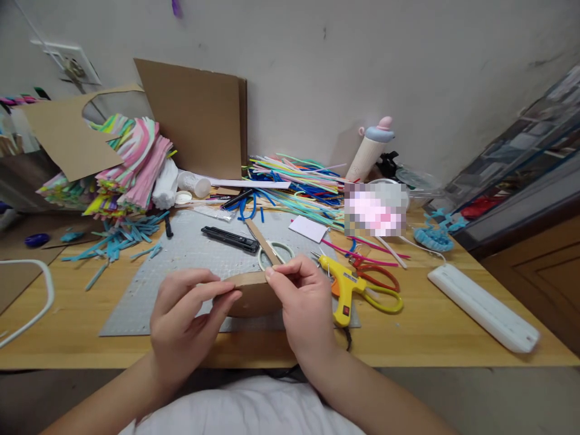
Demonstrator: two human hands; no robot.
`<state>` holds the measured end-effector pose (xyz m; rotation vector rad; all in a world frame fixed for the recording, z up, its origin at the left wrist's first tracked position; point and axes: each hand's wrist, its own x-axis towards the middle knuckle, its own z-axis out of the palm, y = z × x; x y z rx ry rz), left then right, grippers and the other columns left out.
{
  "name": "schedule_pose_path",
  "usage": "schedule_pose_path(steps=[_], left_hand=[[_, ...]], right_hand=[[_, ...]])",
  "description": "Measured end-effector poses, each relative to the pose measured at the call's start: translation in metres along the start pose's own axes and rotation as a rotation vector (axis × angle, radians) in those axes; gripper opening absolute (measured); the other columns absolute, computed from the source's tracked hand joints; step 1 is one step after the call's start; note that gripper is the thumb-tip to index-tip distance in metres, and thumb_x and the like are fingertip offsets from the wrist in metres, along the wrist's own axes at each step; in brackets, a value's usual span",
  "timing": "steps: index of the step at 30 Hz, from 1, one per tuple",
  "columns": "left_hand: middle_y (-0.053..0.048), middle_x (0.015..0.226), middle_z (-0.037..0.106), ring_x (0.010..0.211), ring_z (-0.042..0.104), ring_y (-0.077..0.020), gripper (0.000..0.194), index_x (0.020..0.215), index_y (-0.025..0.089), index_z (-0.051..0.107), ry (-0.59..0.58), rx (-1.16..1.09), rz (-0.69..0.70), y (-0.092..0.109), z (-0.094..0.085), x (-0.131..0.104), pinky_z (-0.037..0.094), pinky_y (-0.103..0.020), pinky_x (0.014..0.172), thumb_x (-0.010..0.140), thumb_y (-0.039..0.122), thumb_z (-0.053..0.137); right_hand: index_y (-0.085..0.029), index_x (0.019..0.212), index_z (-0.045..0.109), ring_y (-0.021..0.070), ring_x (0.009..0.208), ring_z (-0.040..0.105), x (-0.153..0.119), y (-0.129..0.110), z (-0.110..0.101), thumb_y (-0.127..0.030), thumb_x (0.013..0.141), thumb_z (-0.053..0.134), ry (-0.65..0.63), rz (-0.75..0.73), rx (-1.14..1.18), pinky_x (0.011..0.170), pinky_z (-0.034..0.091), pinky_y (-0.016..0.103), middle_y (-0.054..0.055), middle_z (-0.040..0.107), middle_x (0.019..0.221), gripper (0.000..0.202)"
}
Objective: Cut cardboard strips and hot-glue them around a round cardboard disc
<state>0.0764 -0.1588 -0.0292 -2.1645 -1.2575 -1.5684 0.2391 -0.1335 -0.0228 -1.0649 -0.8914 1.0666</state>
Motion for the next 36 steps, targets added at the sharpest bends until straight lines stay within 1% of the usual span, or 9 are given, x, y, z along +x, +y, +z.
schedule_pose_path(steps=[5, 11, 15, 17, 19, 21, 25, 28, 36], left_hand=[[-0.002, 0.084, 0.065, 0.079, 0.060, -0.0160, 0.016, 0.090, 0.020, 0.065, 0.008, 0.017, 0.063, -0.002, 0.003, -0.005, 0.047, -0.031, 0.075, 0.081, 0.007, 0.070], [-0.002, 0.083, 0.058, 0.080, 0.057, -0.0157, 0.010, 0.084, 0.021, 0.057, 0.051, -0.161, -0.305, -0.007, -0.001, -0.010, 0.047, -0.030, 0.073, 0.093, 0.020, 0.055], [0.001, 0.069, 0.050, 0.066, 0.053, -0.0136, 0.029, 0.075, 0.021, 0.046, 0.029, -0.206, -0.419, -0.017, -0.005, -0.015, 0.045, -0.027, 0.061, 0.101, 0.024, 0.036], [0.001, 0.069, 0.052, 0.063, 0.052, -0.0128, 0.027, 0.074, 0.021, 0.049, -0.031, -0.190, -0.457, -0.021, -0.008, -0.019, 0.044, -0.025, 0.058, 0.099, 0.024, 0.042], [-0.001, 0.081, 0.058, 0.067, 0.054, -0.0132, 0.007, 0.088, 0.020, 0.056, -0.049, -0.165, -0.481, -0.022, -0.009, -0.024, 0.046, -0.026, 0.060, 0.094, 0.022, 0.053], [-0.004, 0.093, 0.061, 0.076, 0.058, -0.0150, 0.013, 0.101, 0.020, 0.057, -0.051, -0.156, -0.472, -0.020, -0.010, -0.029, 0.049, -0.028, 0.066, 0.089, 0.022, 0.061], [-0.005, 0.096, 0.065, 0.091, 0.061, -0.0188, 0.024, 0.102, 0.021, 0.061, -0.091, -0.087, -0.278, -0.012, -0.010, -0.035, 0.051, -0.033, 0.079, 0.081, 0.019, 0.073], [-0.003, 0.090, 0.066, 0.084, 0.062, -0.0173, 0.021, 0.097, 0.021, 0.063, -0.053, -0.013, -0.178, -0.007, -0.008, -0.035, 0.051, -0.033, 0.077, 0.081, 0.010, 0.071], [-0.002, 0.077, 0.065, 0.071, 0.060, -0.0151, 0.017, 0.081, 0.020, 0.059, -0.083, 0.001, -0.152, -0.005, -0.011, -0.032, 0.046, -0.031, 0.068, 0.081, 0.005, 0.067]], right_hand=[[-0.022, 0.058, 0.063, 0.0137, 0.059, 0.048, -0.001, -0.001, 0.000, -0.024, 0.062, 0.078, 0.008, 0.002, -0.006, 0.060, 0.037, 0.029, -0.005, 0.059, 0.058, 0.016], [-0.022, 0.058, 0.062, 0.0140, 0.060, 0.048, 0.000, 0.000, -0.002, -0.025, 0.062, 0.078, 0.022, 0.012, 0.000, 0.059, 0.036, 0.029, -0.004, 0.058, 0.057, 0.016], [-0.022, 0.059, 0.062, 0.0141, 0.060, 0.048, 0.002, 0.000, -0.004, -0.025, 0.061, 0.078, 0.046, 0.014, 0.012, 0.060, 0.037, 0.029, -0.004, 0.057, 0.058, 0.016], [-0.022, 0.059, 0.062, 0.0140, 0.061, 0.047, 0.002, 0.000, -0.004, -0.025, 0.060, 0.079, 0.059, 0.011, 0.017, 0.061, 0.037, 0.029, -0.005, 0.057, 0.059, 0.017], [-0.022, 0.059, 0.062, 0.0139, 0.061, 0.047, 0.002, 0.000, -0.004, -0.025, 0.060, 0.079, 0.066, 0.008, 0.021, 0.061, 0.037, 0.029, -0.005, 0.057, 0.059, 0.017], [-0.022, 0.059, 0.062, 0.0137, 0.061, 0.047, 0.001, 0.000, -0.004, -0.025, 0.060, 0.079, 0.065, 0.005, 0.024, 0.061, 0.037, 0.029, -0.005, 0.057, 0.059, 0.017], [-0.022, 0.059, 0.061, 0.0132, 0.060, 0.047, 0.000, -0.001, -0.003, -0.024, 0.061, 0.078, 0.059, -0.002, 0.024, 0.060, 0.036, 0.028, -0.005, 0.056, 0.058, 0.017], [-0.022, 0.058, 0.061, 0.0135, 0.061, 0.047, 0.000, 0.000, -0.003, -0.024, 0.061, 0.078, 0.067, -0.017, 0.015, 0.061, 0.036, 0.029, -0.005, 0.056, 0.058, 0.018], [-0.022, 0.061, 0.061, 0.0133, 0.062, 0.046, -0.004, 0.002, -0.005, -0.023, 0.064, 0.078, 0.067, -0.027, 0.017, 0.062, 0.035, 0.029, -0.005, 0.057, 0.060, 0.017]])
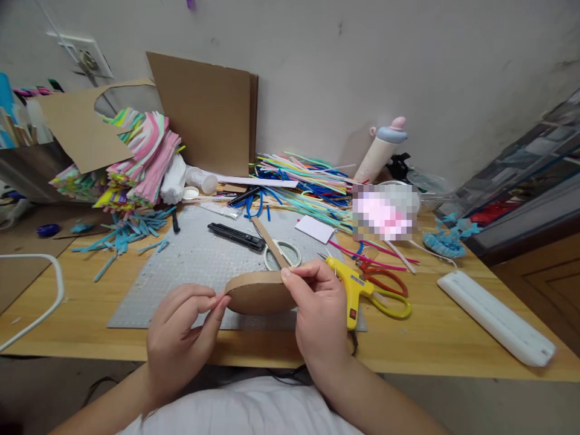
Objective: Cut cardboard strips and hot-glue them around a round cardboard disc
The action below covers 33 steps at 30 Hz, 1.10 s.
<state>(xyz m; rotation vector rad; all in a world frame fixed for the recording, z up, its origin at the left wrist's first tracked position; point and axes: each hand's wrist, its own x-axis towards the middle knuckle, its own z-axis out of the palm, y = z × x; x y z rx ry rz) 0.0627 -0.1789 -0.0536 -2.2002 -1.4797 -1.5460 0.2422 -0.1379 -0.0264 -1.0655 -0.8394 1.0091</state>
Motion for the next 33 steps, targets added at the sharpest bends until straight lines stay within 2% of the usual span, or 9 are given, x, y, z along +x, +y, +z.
schedule_pose_path(steps=[4, 9, 12, 16, 19, 20, 23, 27, 33], left_hand=[[0.000, 0.076, 0.064, 0.071, 0.059, -0.0144, 0.018, 0.082, 0.021, 0.059, 0.008, -0.062, -0.020, -0.003, 0.000, -0.005, 0.047, -0.030, 0.069, 0.081, 0.004, 0.066], [-0.001, 0.078, 0.056, 0.074, 0.055, -0.0144, 0.012, 0.086, 0.021, 0.053, 0.094, -0.134, -0.202, -0.008, -0.003, -0.007, 0.047, -0.029, 0.066, 0.093, 0.011, 0.052], [0.001, 0.071, 0.050, 0.067, 0.051, -0.0132, 0.021, 0.080, 0.020, 0.050, 0.048, -0.188, -0.235, -0.008, -0.006, -0.004, 0.043, -0.027, 0.060, 0.098, 0.015, 0.042], [0.002, 0.060, 0.046, 0.057, 0.047, -0.0126, 0.038, 0.066, 0.020, 0.044, -0.082, -0.251, -0.163, -0.005, -0.009, 0.002, 0.038, -0.028, 0.054, 0.102, 0.027, 0.033], [0.000, 0.069, 0.053, 0.065, 0.051, -0.0144, 0.023, 0.077, 0.020, 0.053, -0.042, -0.207, -0.118, -0.004, -0.006, 0.007, 0.042, -0.029, 0.059, 0.095, 0.034, 0.054], [-0.001, 0.077, 0.057, 0.071, 0.054, -0.0152, 0.014, 0.086, 0.020, 0.056, -0.004, -0.170, -0.107, -0.004, -0.004, 0.009, 0.044, -0.029, 0.062, 0.090, 0.032, 0.063], [-0.003, 0.092, 0.062, 0.084, 0.058, -0.0161, 0.025, 0.101, 0.021, 0.061, 0.045, -0.111, -0.043, -0.002, 0.004, 0.014, 0.049, -0.029, 0.073, 0.080, 0.017, 0.075], [-0.001, 0.084, 0.064, 0.078, 0.060, -0.0133, 0.022, 0.092, 0.020, 0.064, 0.074, -0.166, 0.058, 0.000, 0.011, 0.018, 0.051, -0.028, 0.072, 0.080, 0.002, 0.069], [-0.002, 0.084, 0.065, 0.078, 0.060, -0.0134, 0.019, 0.091, 0.018, 0.063, 0.056, -0.082, 0.136, 0.001, 0.008, 0.019, 0.049, -0.028, 0.073, 0.081, 0.002, 0.067]], right_hand=[[-0.023, 0.062, 0.063, 0.0136, 0.063, 0.048, 0.001, 0.001, -0.001, -0.022, 0.064, 0.078, 0.005, 0.000, 0.003, 0.063, 0.036, 0.029, -0.005, 0.058, 0.061, 0.016], [-0.022, 0.061, 0.063, 0.0139, 0.063, 0.048, 0.002, 0.000, -0.001, -0.022, 0.063, 0.078, 0.010, 0.004, 0.008, 0.064, 0.036, 0.030, -0.005, 0.059, 0.061, 0.015], [-0.022, 0.060, 0.063, 0.0139, 0.063, 0.048, 0.002, 0.000, 0.000, -0.021, 0.062, 0.078, 0.013, 0.004, 0.011, 0.064, 0.036, 0.030, -0.005, 0.059, 0.061, 0.015], [-0.022, 0.060, 0.063, 0.0136, 0.064, 0.048, 0.002, -0.001, 0.000, -0.020, 0.062, 0.078, 0.014, 0.006, 0.010, 0.064, 0.036, 0.029, -0.005, 0.059, 0.061, 0.015], [-0.022, 0.061, 0.063, 0.0135, 0.063, 0.048, 0.002, 0.000, 0.000, -0.022, 0.063, 0.079, 0.010, 0.008, 0.010, 0.064, 0.036, 0.029, -0.005, 0.058, 0.061, 0.016], [-0.022, 0.061, 0.063, 0.0134, 0.063, 0.047, 0.001, 0.000, 0.000, -0.022, 0.063, 0.079, 0.008, 0.010, 0.010, 0.063, 0.035, 0.029, -0.005, 0.058, 0.061, 0.016], [-0.022, 0.060, 0.062, 0.0130, 0.062, 0.047, 0.001, 0.000, -0.001, -0.023, 0.062, 0.079, 0.004, 0.014, 0.010, 0.062, 0.035, 0.028, -0.006, 0.057, 0.059, 0.017], [-0.022, 0.060, 0.062, 0.0126, 0.061, 0.046, 0.001, 0.001, -0.001, -0.023, 0.062, 0.079, 0.008, 0.016, 0.016, 0.061, 0.034, 0.028, -0.006, 0.057, 0.059, 0.017], [-0.022, 0.060, 0.062, 0.0127, 0.062, 0.047, 0.002, 0.001, 0.001, -0.022, 0.061, 0.080, 0.016, 0.011, 0.022, 0.062, 0.035, 0.028, -0.006, 0.058, 0.059, 0.018]])
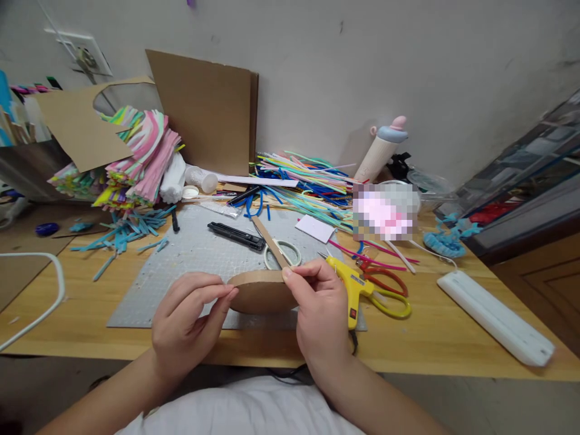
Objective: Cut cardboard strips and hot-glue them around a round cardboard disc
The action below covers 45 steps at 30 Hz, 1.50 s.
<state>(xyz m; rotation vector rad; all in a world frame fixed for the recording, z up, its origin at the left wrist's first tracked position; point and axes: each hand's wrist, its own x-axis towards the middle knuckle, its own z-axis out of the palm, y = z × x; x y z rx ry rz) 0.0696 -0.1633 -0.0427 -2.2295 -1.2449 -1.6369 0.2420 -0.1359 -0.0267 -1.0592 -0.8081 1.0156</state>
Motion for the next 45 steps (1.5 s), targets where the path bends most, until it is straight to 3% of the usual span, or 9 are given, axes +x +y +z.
schedule_pose_path(steps=[5, 12, 17, 21, 24, 31, 37, 41, 45], left_hand=[[0.000, 0.081, 0.061, 0.078, 0.056, -0.0129, 0.014, 0.084, 0.020, 0.058, -0.061, -0.158, -0.255, 0.001, -0.001, -0.003, 0.045, -0.026, 0.074, 0.088, 0.007, 0.058], [0.002, 0.075, 0.050, 0.070, 0.051, -0.0123, 0.017, 0.088, 0.023, 0.045, 0.018, -0.267, -0.468, -0.002, -0.003, -0.016, 0.042, -0.025, 0.066, 0.101, 0.018, 0.035], [0.004, 0.062, 0.041, 0.058, 0.042, -0.0120, 0.035, 0.069, 0.021, 0.041, -0.154, -0.287, -0.452, -0.005, -0.010, -0.023, 0.035, -0.026, 0.056, 0.102, 0.028, 0.033], [0.004, 0.069, 0.043, 0.060, 0.039, -0.0120, 0.031, 0.077, 0.022, 0.044, -0.147, -0.197, -0.448, -0.007, -0.008, -0.019, 0.034, -0.025, 0.056, 0.088, 0.045, 0.061], [0.007, 0.066, 0.040, 0.057, 0.037, -0.0103, 0.040, 0.074, 0.022, 0.041, -0.189, -0.065, -0.447, -0.006, -0.002, -0.012, 0.032, -0.023, 0.054, 0.077, 0.040, 0.076], [0.007, 0.061, 0.041, 0.055, 0.039, -0.0094, 0.029, 0.067, 0.021, 0.040, -0.300, -0.080, -0.418, -0.001, -0.002, -0.004, 0.032, -0.022, 0.054, 0.090, 0.020, 0.058], [0.004, 0.065, 0.046, 0.060, 0.045, -0.0108, 0.023, 0.070, 0.021, 0.044, -0.404, -0.218, -0.383, -0.008, -0.013, -0.003, 0.036, -0.023, 0.057, 0.092, 0.017, 0.049], [0.003, 0.072, 0.050, 0.065, 0.050, -0.0120, 0.012, 0.082, 0.022, 0.047, -0.402, -0.279, -0.454, -0.009, -0.016, -0.008, 0.042, -0.023, 0.058, 0.086, 0.011, 0.048], [0.002, 0.080, 0.050, 0.069, 0.052, -0.0122, 0.016, 0.090, 0.023, 0.046, -0.355, -0.344, -0.494, -0.006, -0.013, -0.013, 0.046, -0.024, 0.059, 0.082, 0.011, 0.053]], right_hand=[[-0.022, 0.060, 0.063, 0.0125, 0.062, 0.047, -0.001, -0.001, 0.000, -0.022, 0.062, 0.080, -0.017, 0.004, 0.001, 0.063, 0.035, 0.028, -0.006, 0.058, 0.060, 0.017], [-0.022, 0.060, 0.063, 0.0127, 0.061, 0.046, 0.001, -0.002, -0.001, -0.022, 0.060, 0.079, 0.005, 0.010, 0.000, 0.062, 0.034, 0.029, -0.006, 0.057, 0.059, 0.017], [-0.022, 0.060, 0.063, 0.0130, 0.062, 0.046, 0.001, -0.003, -0.001, -0.023, 0.061, 0.079, 0.003, 0.014, -0.006, 0.063, 0.034, 0.029, -0.006, 0.057, 0.059, 0.016], [-0.022, 0.060, 0.063, 0.0131, 0.062, 0.046, 0.001, -0.002, -0.002, -0.023, 0.062, 0.079, -0.010, 0.022, -0.012, 0.063, 0.033, 0.029, -0.006, 0.057, 0.059, 0.016], [-0.022, 0.060, 0.063, 0.0132, 0.063, 0.046, 0.000, -0.001, -0.002, -0.024, 0.063, 0.079, -0.022, 0.024, -0.016, 0.062, 0.033, 0.029, -0.006, 0.057, 0.059, 0.017], [-0.022, 0.060, 0.062, 0.0131, 0.063, 0.047, -0.001, -0.002, -0.001, -0.024, 0.063, 0.079, -0.028, 0.014, -0.020, 0.062, 0.035, 0.029, -0.006, 0.057, 0.060, 0.017], [-0.022, 0.060, 0.063, 0.0132, 0.063, 0.047, 0.000, -0.002, -0.001, -0.024, 0.063, 0.079, -0.034, 0.011, -0.018, 0.062, 0.035, 0.029, -0.005, 0.057, 0.060, 0.017], [-0.023, 0.061, 0.064, 0.0131, 0.063, 0.047, 0.000, -0.002, -0.001, -0.022, 0.063, 0.079, -0.028, 0.005, -0.016, 0.063, 0.035, 0.029, -0.005, 0.058, 0.061, 0.015], [-0.022, 0.060, 0.063, 0.0129, 0.062, 0.047, 0.000, -0.003, 0.000, -0.022, 0.062, 0.079, -0.013, 0.004, -0.014, 0.062, 0.035, 0.029, -0.005, 0.057, 0.059, 0.016]])
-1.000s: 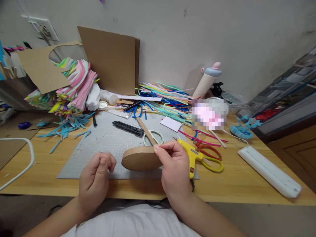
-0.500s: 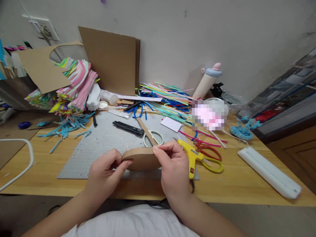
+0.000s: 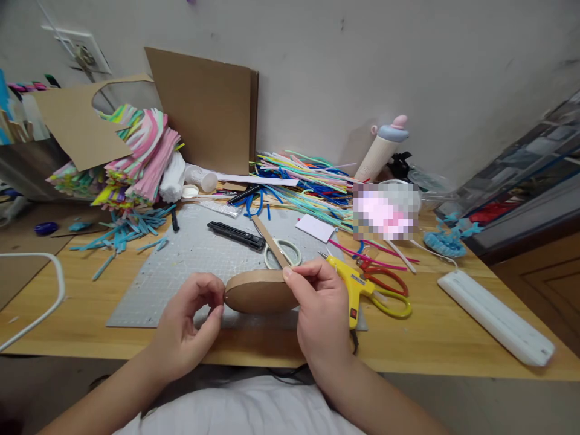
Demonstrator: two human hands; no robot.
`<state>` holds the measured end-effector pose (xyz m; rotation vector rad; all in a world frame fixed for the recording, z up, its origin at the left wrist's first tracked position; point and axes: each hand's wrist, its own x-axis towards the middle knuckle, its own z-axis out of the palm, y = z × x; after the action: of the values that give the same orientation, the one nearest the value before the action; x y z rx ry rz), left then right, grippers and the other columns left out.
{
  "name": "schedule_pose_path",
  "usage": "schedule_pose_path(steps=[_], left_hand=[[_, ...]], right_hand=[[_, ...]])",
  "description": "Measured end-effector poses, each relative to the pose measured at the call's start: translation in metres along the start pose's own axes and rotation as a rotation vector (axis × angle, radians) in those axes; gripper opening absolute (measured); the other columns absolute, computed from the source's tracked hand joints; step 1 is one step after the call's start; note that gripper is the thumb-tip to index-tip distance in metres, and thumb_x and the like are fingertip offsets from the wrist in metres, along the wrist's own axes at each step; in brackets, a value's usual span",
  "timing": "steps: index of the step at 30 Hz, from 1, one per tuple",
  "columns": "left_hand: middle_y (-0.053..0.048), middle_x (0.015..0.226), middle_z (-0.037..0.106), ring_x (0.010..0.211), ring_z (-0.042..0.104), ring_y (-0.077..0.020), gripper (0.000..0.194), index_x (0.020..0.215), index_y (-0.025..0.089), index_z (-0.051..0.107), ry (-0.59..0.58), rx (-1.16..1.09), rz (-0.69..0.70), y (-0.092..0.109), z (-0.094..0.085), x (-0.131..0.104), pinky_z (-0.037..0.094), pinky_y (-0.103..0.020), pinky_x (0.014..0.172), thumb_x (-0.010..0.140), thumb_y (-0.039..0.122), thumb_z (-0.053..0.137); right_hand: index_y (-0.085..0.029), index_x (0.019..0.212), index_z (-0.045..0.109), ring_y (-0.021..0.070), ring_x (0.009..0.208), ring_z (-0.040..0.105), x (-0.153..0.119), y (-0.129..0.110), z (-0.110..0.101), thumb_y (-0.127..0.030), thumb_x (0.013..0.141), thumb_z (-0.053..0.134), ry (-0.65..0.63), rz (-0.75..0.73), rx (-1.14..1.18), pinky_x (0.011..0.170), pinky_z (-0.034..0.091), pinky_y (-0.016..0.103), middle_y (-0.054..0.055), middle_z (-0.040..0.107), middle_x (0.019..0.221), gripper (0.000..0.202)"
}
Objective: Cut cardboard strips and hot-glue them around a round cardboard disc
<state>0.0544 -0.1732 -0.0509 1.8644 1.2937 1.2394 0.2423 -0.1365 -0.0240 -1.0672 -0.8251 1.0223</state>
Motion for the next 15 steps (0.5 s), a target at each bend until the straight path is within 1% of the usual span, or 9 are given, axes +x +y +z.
schedule_pose_path(steps=[3, 5, 7, 9, 12, 15], left_hand=[[0.003, 0.079, 0.051, 0.064, 0.051, -0.0104, 0.020, 0.091, 0.023, 0.047, 0.079, 0.084, 0.028, -0.001, 0.007, 0.000, 0.045, -0.022, 0.055, 0.082, 0.015, 0.064], [0.002, 0.081, 0.055, 0.064, 0.052, -0.0097, 0.019, 0.091, 0.022, 0.052, 0.171, 0.172, 0.119, -0.002, 0.010, 0.001, 0.046, -0.022, 0.057, 0.083, 0.013, 0.067], [-0.001, 0.086, 0.061, 0.070, 0.057, -0.0104, 0.018, 0.094, 0.021, 0.058, 0.262, 0.229, 0.218, -0.003, 0.013, 0.000, 0.048, -0.022, 0.062, 0.084, 0.008, 0.064], [-0.002, 0.089, 0.064, 0.076, 0.061, -0.0116, 0.020, 0.096, 0.020, 0.061, 0.310, 0.239, 0.274, -0.002, 0.015, -0.002, 0.050, -0.023, 0.066, 0.084, 0.004, 0.063], [-0.001, 0.082, 0.065, 0.073, 0.061, -0.0119, 0.016, 0.088, 0.021, 0.062, 0.314, 0.220, 0.247, 0.000, 0.016, -0.004, 0.049, -0.023, 0.063, 0.084, 0.005, 0.062], [-0.001, 0.078, 0.063, 0.070, 0.060, -0.0125, 0.010, 0.082, 0.020, 0.060, 0.352, 0.188, 0.137, -0.001, 0.012, -0.002, 0.048, -0.024, 0.061, 0.087, 0.012, 0.060]], right_hand=[[-0.022, 0.059, 0.062, 0.0129, 0.062, 0.047, 0.000, -0.001, 0.001, -0.023, 0.061, 0.079, 0.012, 0.005, 0.002, 0.062, 0.035, 0.029, -0.005, 0.057, 0.059, 0.017], [-0.022, 0.059, 0.062, 0.0130, 0.061, 0.047, 0.000, -0.001, 0.001, -0.024, 0.060, 0.080, 0.019, 0.010, 0.005, 0.061, 0.035, 0.029, -0.005, 0.057, 0.059, 0.017], [-0.022, 0.059, 0.063, 0.0131, 0.061, 0.047, 0.000, -0.002, 0.001, -0.024, 0.059, 0.080, 0.028, 0.014, 0.008, 0.061, 0.035, 0.029, -0.005, 0.057, 0.059, 0.018], [-0.022, 0.059, 0.063, 0.0132, 0.061, 0.046, 0.001, -0.002, 0.000, -0.024, 0.059, 0.080, 0.039, 0.015, 0.010, 0.061, 0.035, 0.029, -0.005, 0.057, 0.059, 0.018], [-0.022, 0.059, 0.063, 0.0132, 0.061, 0.046, 0.002, -0.001, 0.000, -0.023, 0.059, 0.080, 0.044, 0.015, 0.014, 0.061, 0.034, 0.029, -0.005, 0.056, 0.059, 0.017], [-0.022, 0.059, 0.063, 0.0132, 0.061, 0.046, 0.002, 0.000, -0.001, -0.023, 0.059, 0.079, 0.043, 0.015, 0.019, 0.061, 0.034, 0.029, -0.005, 0.056, 0.059, 0.016]])
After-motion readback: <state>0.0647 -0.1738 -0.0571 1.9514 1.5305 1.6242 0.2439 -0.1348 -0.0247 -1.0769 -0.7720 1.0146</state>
